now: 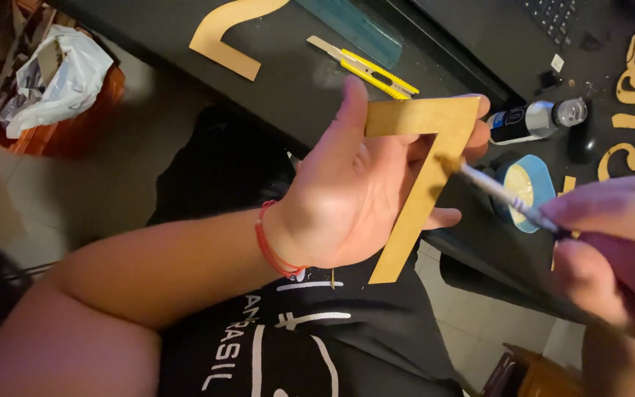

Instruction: Painting wooden number cutouts using a paintbrush and liquid paint.

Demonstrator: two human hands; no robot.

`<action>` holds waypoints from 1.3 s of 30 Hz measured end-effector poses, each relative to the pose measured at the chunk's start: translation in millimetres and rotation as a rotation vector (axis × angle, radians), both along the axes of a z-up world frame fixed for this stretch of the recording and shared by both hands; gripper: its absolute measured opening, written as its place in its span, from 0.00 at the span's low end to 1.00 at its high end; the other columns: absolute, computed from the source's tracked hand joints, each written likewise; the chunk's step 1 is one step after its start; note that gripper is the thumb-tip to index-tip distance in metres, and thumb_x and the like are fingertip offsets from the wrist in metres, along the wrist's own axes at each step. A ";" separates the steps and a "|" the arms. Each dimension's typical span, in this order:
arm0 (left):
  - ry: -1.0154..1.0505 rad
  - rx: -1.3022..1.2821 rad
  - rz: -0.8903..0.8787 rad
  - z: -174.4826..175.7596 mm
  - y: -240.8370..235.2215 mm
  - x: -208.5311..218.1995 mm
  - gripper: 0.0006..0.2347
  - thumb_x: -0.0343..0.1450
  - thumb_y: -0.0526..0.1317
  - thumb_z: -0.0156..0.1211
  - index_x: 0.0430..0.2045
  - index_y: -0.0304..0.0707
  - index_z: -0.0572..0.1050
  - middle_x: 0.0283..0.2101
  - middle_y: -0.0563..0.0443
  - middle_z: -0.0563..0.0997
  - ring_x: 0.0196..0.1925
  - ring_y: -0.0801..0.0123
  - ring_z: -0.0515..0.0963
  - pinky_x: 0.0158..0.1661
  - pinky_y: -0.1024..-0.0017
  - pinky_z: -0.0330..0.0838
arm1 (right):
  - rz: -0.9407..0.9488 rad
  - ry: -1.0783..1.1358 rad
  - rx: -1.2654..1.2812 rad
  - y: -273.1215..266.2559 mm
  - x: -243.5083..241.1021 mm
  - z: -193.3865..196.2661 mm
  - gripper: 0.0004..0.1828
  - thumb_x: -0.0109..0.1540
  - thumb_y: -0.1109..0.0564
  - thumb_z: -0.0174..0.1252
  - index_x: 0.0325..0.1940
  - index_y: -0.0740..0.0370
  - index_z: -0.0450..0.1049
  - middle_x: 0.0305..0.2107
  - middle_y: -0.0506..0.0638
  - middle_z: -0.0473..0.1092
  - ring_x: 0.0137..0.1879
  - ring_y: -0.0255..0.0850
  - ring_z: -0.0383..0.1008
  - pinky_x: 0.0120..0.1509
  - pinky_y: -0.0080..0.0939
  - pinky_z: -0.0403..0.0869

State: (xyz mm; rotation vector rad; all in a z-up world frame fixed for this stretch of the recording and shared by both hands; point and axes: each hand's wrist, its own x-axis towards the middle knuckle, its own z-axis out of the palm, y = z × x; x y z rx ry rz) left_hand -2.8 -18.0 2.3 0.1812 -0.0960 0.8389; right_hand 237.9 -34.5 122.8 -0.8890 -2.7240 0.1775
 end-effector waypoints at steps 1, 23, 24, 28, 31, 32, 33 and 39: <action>-0.002 0.002 -0.002 3.1 0.3 0.0 0.42 0.71 0.72 0.25 0.72 0.37 0.58 0.59 0.48 0.71 0.59 0.67 0.71 0.53 0.59 0.73 | -0.002 -0.002 0.002 -3.4 -1.1 2.3 0.15 0.59 0.60 0.48 0.26 0.78 0.71 0.33 0.65 0.73 0.36 0.58 0.74 0.45 0.53 0.76; 0.008 0.055 -0.002 5.5 -8.5 5.5 0.40 0.72 0.69 0.25 0.69 0.37 0.60 0.55 0.48 0.70 0.63 0.64 0.66 0.57 0.40 0.62 | -0.178 -0.040 -0.036 9.2 24.1 18.8 0.20 0.60 0.52 0.50 0.38 0.75 0.76 0.36 0.59 0.73 0.39 0.48 0.73 0.49 0.44 0.73; 0.048 0.066 0.009 8.6 -8.8 4.4 0.40 0.71 0.69 0.28 0.69 0.36 0.59 0.51 0.48 0.70 0.58 0.65 0.68 0.50 0.52 0.74 | -0.175 -0.039 -0.146 10.0 20.3 22.8 0.14 0.57 0.54 0.52 0.35 0.68 0.77 0.36 0.52 0.74 0.41 0.45 0.77 0.53 0.43 0.77; 0.137 0.037 -0.013 16.3 -7.9 5.0 0.41 0.67 0.69 0.29 0.69 0.36 0.59 0.50 0.44 0.67 0.48 0.63 0.68 0.39 0.65 0.70 | -0.100 0.001 -0.113 12.3 5.2 25.0 0.12 0.57 0.59 0.53 0.34 0.73 0.75 0.35 0.58 0.73 0.37 0.47 0.76 0.47 0.44 0.77; 0.085 0.010 -0.016 14.6 -8.6 8.0 0.40 0.66 0.69 0.35 0.67 0.39 0.58 0.49 0.45 0.68 0.45 0.66 0.69 0.36 0.69 0.70 | -0.404 -0.016 -0.103 5.7 32.6 12.9 0.23 0.66 0.51 0.45 0.47 0.76 0.76 0.38 0.60 0.71 0.42 0.46 0.69 0.54 0.40 0.66; 0.090 0.000 -0.015 15.5 -9.0 8.0 0.39 0.66 0.69 0.36 0.66 0.41 0.58 0.49 0.45 0.68 0.45 0.66 0.69 0.36 0.69 0.70 | -0.399 0.070 -0.104 5.8 57.5 1.8 0.24 0.67 0.48 0.43 0.49 0.73 0.72 0.42 0.59 0.69 0.45 0.45 0.69 0.55 0.41 0.66; 0.094 -0.009 -0.012 16.3 -9.2 7.8 0.39 0.65 0.69 0.37 0.65 0.42 0.59 0.48 0.45 0.68 0.44 0.66 0.69 0.35 0.70 0.69 | -0.391 0.157 -0.107 6.9 82.1 -9.2 0.26 0.68 0.44 0.41 0.52 0.71 0.68 0.45 0.58 0.68 0.47 0.45 0.69 0.56 0.41 0.66; 0.051 0.004 0.024 12.0 -7.9 10.4 0.40 0.68 0.68 0.36 0.70 0.38 0.54 0.49 0.43 0.69 0.45 0.63 0.72 0.36 0.68 0.70 | 0.208 -0.089 -0.026 8.6 -23.0 33.6 0.10 0.55 0.55 0.61 0.30 0.66 0.73 0.34 0.51 0.75 0.35 0.44 0.79 0.39 0.42 0.81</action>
